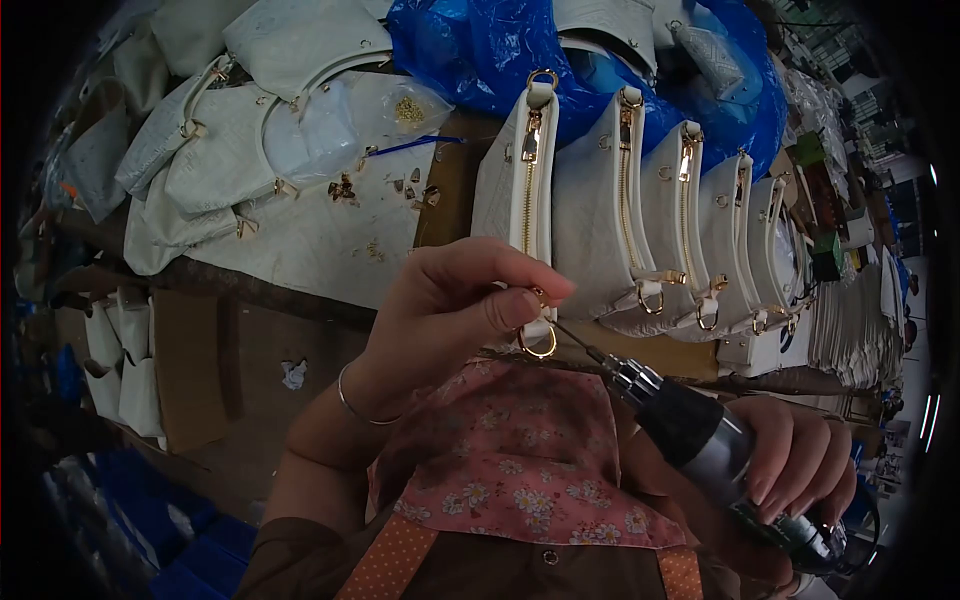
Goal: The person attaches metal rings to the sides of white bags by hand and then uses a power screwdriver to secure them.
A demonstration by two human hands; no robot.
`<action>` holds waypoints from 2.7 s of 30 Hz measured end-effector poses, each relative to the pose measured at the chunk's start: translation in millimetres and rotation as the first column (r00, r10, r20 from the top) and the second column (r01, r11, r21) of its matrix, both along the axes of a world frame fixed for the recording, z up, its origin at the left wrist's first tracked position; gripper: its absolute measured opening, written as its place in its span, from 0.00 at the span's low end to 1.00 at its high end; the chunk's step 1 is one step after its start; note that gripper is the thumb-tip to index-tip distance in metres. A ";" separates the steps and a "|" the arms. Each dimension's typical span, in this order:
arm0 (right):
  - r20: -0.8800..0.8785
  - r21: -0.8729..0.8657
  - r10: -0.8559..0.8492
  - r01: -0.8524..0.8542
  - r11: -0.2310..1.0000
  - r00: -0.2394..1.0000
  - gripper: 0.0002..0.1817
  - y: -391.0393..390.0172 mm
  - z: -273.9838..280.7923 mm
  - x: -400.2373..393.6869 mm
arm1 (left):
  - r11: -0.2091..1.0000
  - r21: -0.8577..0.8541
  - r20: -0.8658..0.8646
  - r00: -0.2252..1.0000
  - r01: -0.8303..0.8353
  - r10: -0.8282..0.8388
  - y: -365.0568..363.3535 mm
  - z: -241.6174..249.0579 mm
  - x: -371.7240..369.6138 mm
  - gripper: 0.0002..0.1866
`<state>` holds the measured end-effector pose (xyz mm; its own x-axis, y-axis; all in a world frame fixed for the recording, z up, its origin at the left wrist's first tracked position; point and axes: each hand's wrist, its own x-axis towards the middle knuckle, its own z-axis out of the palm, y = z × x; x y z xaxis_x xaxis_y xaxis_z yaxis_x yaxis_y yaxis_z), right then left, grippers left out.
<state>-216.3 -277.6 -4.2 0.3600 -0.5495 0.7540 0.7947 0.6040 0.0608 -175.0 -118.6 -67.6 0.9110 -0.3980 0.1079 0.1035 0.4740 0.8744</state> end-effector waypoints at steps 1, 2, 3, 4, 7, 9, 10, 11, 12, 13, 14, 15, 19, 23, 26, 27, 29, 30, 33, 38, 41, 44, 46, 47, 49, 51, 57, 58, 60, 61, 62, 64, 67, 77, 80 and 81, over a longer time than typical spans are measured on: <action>-0.006 0.032 -0.030 0.030 0.999 1.000 0.27 -2.4 -0.6 -1.6 | 1.000 0.007 0.017 1.000 -0.008 0.008 -0.7 -0.3 0.6 0.07; -0.005 0.032 -0.031 0.032 0.999 0.999 0.27 -2.3 -1.7 -1.2 | 1.000 0.006 0.018 1.000 -0.007 0.007 -1.1 -0.7 0.9 0.07; -0.008 -0.016 -0.016 0.016 1.000 1.000 0.27 3.8 1.8 3.8 | 1.000 -0.001 0.026 1.000 -0.008 0.008 -1.4 -1.2 1.1 0.07; -0.012 -0.064 0.001 -0.001 0.998 1.000 0.27 7.2 3.7 6.5 | 1.000 -0.009 0.033 0.999 -0.009 0.010 -1.5 -1.6 1.2 0.07; -0.045 -0.138 0.032 -0.038 0.990 0.998 0.26 3.8 3.1 5.4 | 1.000 -0.021 0.021 1.000 -0.004 0.005 -1.2 -1.8 1.1 0.07; -0.051 -0.139 -0.015 0.008 0.990 0.999 0.26 4.6 2.4 3.7 | 0.999 -0.039 0.008 1.000 -0.005 0.005 -2.1 -2.8 0.4 0.07; -0.055 -0.139 -0.060 0.052 0.989 0.997 0.26 5.0 2.1 2.7 | 0.998 -0.055 -0.004 1.000 -0.006 0.006 -2.6 -3.3 0.3 0.07; -0.054 -0.140 -0.060 0.051 0.989 0.997 0.26 4.5 1.4 1.2 | 0.998 -0.056 -0.003 1.000 -0.007 0.006 -3.3 -3.9 0.4 0.07; -0.063 -0.140 -0.042 0.033 0.990 0.997 0.25 3.0 0.1 -0.9 | 0.998 -0.056 -0.008 1.000 -0.013 0.013 -4.2 -4.6 0.5 0.07; -0.072 -0.139 -0.025 0.015 0.990 0.997 0.24 0.6 -1.4 -3.3 | 0.998 -0.056 -0.013 1.000 -0.020 0.019 -5.0 -4.8 0.8 0.07; -0.080 -0.138 -0.008 -0.004 0.990 0.997 0.23 -2.2 -2.7 -5.6 | 0.998 -0.057 -0.013 1.000 -0.020 0.020 -5.5 -4.4 0.9 0.07; -0.089 -0.138 0.010 -0.022 0.990 0.996 0.23 -5.0 -3.7 -7.6 | 0.999 -0.043 -0.018 0.999 -0.028 0.027 -5.9 -4.1 0.9 0.07; -0.140 -0.359 -0.087 0.031 0.933 0.986 0.21 -15.4 0.4 -9.6 | 0.999 0.035 0.014 0.999 -0.042 0.041 -4.4 -6.7 2.4 0.07; -0.046 -0.369 -0.060 0.039 0.929 0.997 0.21 -22.0 -11.1 -11.9 | 0.998 0.000 0.015 0.998 -0.066 0.066 -7.8 -6.0 1.0 0.07; -0.069 -0.168 -0.092 0.079 0.983 0.993 0.21 -14.0 -14.9 -16.6 | 0.997 0.009 -0.005 0.997 -0.071 0.071 -7.9 -5.0 1.1 0.07; -0.073 -0.185 -0.099 0.084 0.979 0.992 0.21 -15.1 -15.0 -16.7 | 0.997 0.026 -0.017 0.997 -0.071 0.071 -7.7 -4.4 1.0 0.06; -0.080 -0.216 -0.113 0.093 0.972 0.990 0.21 -17.9 -15.0 -16.3 | 0.996 0.043 -0.030 0.997 -0.074 0.075 -7.1 -2.8 0.9 0.08; -0.082 -0.231 -0.119 0.098 0.968 0.989 0.21 -18.5 -14.4 -15.5 | 0.994 0.082 -0.034 0.997 -0.071 0.074 -7.0 -1.7 1.2 0.08; 0.019 -0.182 -0.115 0.116 0.976 0.993 0.21 6.9 -8.2 5.8 | 0.992 0.108 -0.043 0.997 -0.064 0.069 -6.9 -0.4 1.8 0.08; -0.067 -0.305 -0.115 0.089 0.948 0.991 0.22 -27.3 -17.2 -15.5 | 0.995 0.079 -0.048 0.997 -0.054 0.058 -7.7 -1.9 2.3 0.08; -0.056 -0.239 -0.111 0.095 0.966 0.992 0.21 -14.4 -16.4 -11.3 | 0.992 0.110 -0.017 0.998 -0.056 0.058 -8.2 1.5 1.9 0.08; 0.220 -0.011 0.056 -0.055 0.998 0.974 0.21 -4.4 -14.4 0.2 | 0.977 0.199 0.039 0.997 -0.073 0.066 -11.7 1.6 0.5 0.07; 0.184 -0.032 0.073 -0.068 0.997 0.980 0.21 -4.6 -12.3 -1.2 | 0.952 0.265 0.352 0.934 -0.153 0.052 -12.6 -6.4 1.2 0.08; 0.166 -0.044 0.079 -0.073 0.996 0.983 0.21 -4.8 -11.2 -1.8 | 0.949 0.271 0.351 0.934 -0.163 0.060 -10.6 -11.5 0.5 0.08; 0.133 -0.068 0.088 -0.079 0.995 0.987 0.21 -5.3 -8.9 -2.9 | 0.970 0.227 0.343 0.939 -0.089 0.006 -7.9 -19.6 -2.6 0.20; 0.105 -0.090 0.094 -0.084 0.992 0.990 0.21 -6.0 -6.4 -4.0 | 0.913 0.306 0.506 0.858 -0.270 0.084 -13.5 -18.4 -6.3 0.27; 0.039 -0.157 0.098 -0.090 0.983 0.994 0.21 -9.9 1.2 -7.7 | 0.619 0.473 0.732 0.671 -0.627 0.122 -19.6 -39.3 -7.3 0.33; 0.027 -0.169 0.093 -0.087 0.982 0.995 0.21 -10.9 2.3 -8.3 | 0.671 0.417 0.734 0.662 -0.613 0.149 -14.3 -40.7 -4.2 0.29; 0.004 -0.195 0.085 -0.082 0.977 0.996 0.21 -13.2 4.4 -9.8 | 0.716 0.358 0.738 0.652 -0.599 0.176 -0.5 -37.9 1.7 0.25; -0.005 -0.208 0.080 -0.080 0.975 0.997 0.21 -14.5 5.2 -10.6 | 0.703 0.307 0.733 0.631 -0.641 0.255 9.2 -35.5 4.9 0.22; -0.015 -0.222 0.075 -0.076 0.972 0.997 0.21 -15.9 6.0 -11.4 | 0.685 0.256 0.722 0.607 -0.682 0.333 15.7 -32.5 9.1 0.18; -0.042 -0.252 0.060 -0.068 0.965 0.997 0.21 -19.2 7.2 -13.2 | 0.615 0.108 0.724 0.486 -0.781 0.490 25.8 -21.5 21.0 0.20; -0.096 -0.300 0.027 -0.054 0.952 0.995 0.21 -25.1 8.0 -16.1 | 0.391 -0.021 0.895 0.157 -0.920 0.418 54.5 -3.4 56.5 0.22; -0.355 -0.242 0.030 -0.123 0.963 0.934 0.24 -80.5 -15.5 -47.3 | 0.221 0.431 0.900 0.399 -0.875 -0.175 87.1 -60.0 147.9 0.28; -0.249 -0.271 0.019 -0.089 0.958 0.968 0.24 -49.5 -6.4 -27.8 | 0.337 0.518 0.845 0.531 -0.786 -0.059 83.1 -60.9 108.7 0.24; -0.209 -0.281 0.017 -0.077 0.956 0.978 0.24 -41.9 -3.9 -22.0 | 0.348 0.582 0.791 0.611 -0.735 -0.033 87.2 -61.0 95.3 0.20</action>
<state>-238.3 -319.5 -8.1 0.5414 -0.3000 0.7854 0.7425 0.6089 -0.2793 -79.7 -31.5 -128.6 0.8172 -0.2698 0.5094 -0.5428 -0.6575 0.5225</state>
